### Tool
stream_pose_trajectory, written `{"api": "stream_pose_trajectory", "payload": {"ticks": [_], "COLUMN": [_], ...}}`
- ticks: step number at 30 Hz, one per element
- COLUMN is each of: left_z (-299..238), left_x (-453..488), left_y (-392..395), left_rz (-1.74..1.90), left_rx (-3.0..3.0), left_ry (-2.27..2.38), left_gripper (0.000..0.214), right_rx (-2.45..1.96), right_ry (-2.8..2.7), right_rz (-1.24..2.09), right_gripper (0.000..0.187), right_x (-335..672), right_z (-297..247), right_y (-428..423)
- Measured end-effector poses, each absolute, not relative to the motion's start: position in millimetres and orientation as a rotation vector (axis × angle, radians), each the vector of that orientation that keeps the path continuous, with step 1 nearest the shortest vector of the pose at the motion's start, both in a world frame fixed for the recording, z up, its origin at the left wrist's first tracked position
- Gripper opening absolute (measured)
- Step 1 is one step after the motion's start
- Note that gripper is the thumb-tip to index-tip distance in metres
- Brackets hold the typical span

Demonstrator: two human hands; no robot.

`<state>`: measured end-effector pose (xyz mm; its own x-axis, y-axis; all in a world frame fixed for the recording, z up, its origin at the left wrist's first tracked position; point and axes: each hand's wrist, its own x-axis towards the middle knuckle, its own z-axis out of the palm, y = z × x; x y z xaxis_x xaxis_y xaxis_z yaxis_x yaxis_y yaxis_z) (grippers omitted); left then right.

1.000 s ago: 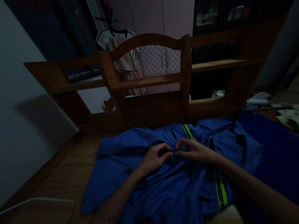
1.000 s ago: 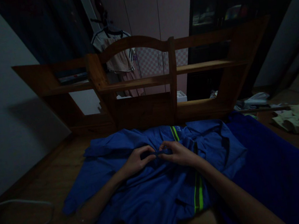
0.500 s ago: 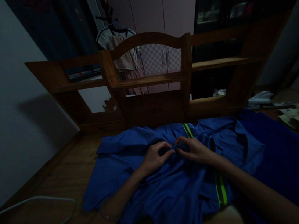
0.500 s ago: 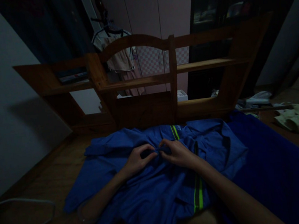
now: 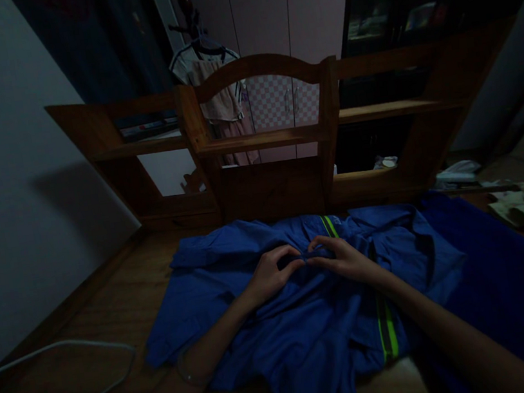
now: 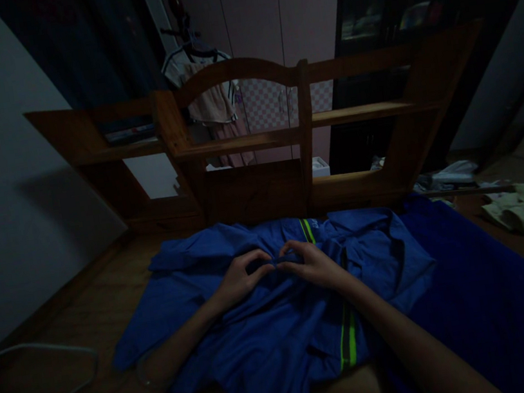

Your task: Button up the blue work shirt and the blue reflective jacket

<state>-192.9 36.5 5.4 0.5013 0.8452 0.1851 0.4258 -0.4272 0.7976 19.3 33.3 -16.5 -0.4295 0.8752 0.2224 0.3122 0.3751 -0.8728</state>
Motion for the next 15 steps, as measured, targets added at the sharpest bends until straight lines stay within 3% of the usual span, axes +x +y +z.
{"api": "stream_pose_trajectory", "payload": {"ticks": [8,15], "left_z": [4.6,4.4], "left_x": [-192.9,-193.4], "left_y": [35.3,34.6], "left_rz": [0.725,0.756], "left_rx": [2.036,2.055], "left_ry": [1.022,1.028], "left_gripper": [0.016,0.019], "right_rx": [-1.068,-1.018], "right_ry": [-1.926,-1.968], "right_rz": [1.215,0.993], "right_gripper": [0.034,0.025], "right_x": [23.1,18.7], "right_z": [-18.4,-19.6], "right_y": [37.0,33.2]}}
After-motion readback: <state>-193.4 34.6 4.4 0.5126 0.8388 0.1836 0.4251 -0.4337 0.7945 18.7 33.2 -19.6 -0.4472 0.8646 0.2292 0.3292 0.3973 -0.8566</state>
